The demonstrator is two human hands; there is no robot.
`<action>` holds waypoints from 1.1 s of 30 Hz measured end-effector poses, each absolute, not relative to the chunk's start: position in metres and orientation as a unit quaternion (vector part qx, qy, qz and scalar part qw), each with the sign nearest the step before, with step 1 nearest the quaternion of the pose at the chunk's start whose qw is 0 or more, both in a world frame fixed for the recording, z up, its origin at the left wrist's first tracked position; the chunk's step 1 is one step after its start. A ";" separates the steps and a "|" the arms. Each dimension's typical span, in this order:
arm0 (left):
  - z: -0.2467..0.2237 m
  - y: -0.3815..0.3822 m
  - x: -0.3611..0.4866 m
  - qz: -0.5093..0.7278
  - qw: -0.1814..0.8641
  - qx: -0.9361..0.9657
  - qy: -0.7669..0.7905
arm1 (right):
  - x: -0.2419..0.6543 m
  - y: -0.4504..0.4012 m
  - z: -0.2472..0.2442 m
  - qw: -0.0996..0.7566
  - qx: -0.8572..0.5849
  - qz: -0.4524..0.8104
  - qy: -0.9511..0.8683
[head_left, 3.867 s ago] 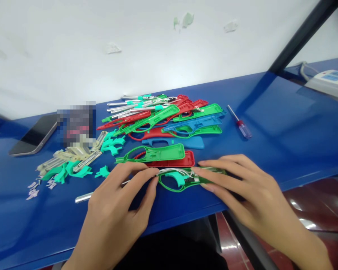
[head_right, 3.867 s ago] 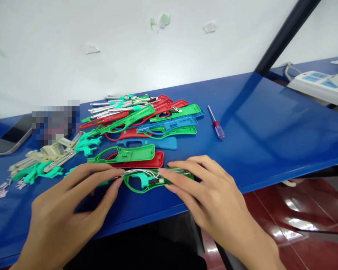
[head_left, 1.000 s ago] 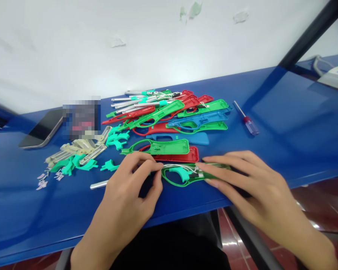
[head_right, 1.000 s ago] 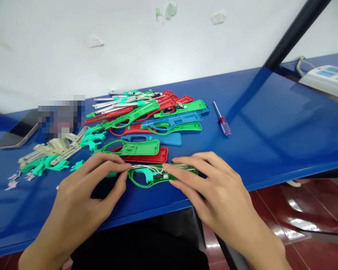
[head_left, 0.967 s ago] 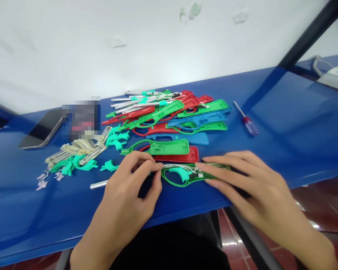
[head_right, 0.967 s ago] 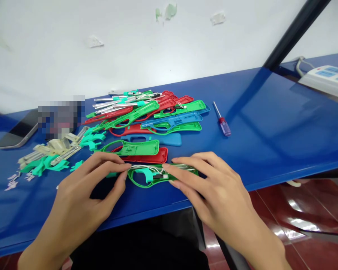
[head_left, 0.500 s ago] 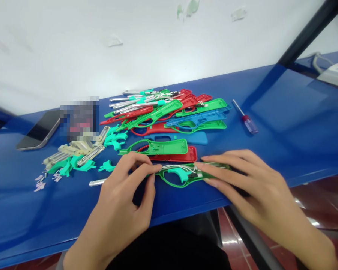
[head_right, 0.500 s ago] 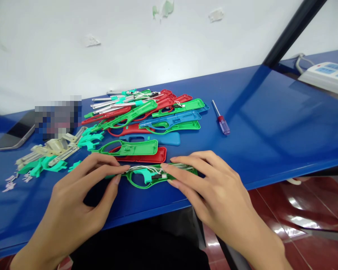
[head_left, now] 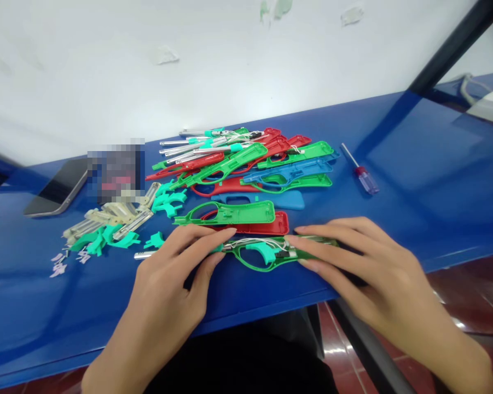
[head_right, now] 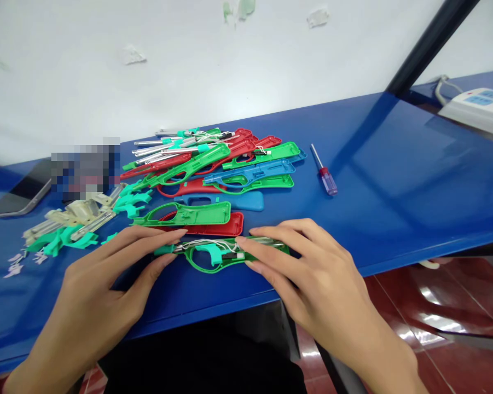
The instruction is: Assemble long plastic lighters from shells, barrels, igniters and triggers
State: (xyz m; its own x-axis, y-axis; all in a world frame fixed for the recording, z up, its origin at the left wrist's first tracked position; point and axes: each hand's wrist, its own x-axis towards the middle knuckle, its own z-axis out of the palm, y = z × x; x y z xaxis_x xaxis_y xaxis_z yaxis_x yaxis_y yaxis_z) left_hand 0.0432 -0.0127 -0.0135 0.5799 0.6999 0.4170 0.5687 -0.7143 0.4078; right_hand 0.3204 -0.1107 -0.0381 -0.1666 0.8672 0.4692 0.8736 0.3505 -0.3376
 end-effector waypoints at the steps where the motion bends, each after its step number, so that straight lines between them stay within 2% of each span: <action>1: -0.014 -0.012 0.043 0.288 0.118 0.878 0.363 | 0.320 -0.111 -0.038 0.303 -0.570 -0.005 -0.764; 16: -0.012 -0.007 0.039 0.280 0.184 0.852 0.402 | 0.320 -0.111 -0.038 0.305 -0.570 0.001 -0.763; 33: -0.013 -0.008 0.036 0.277 0.188 0.852 0.403 | 0.321 -0.110 -0.041 0.296 -0.573 0.000 -0.764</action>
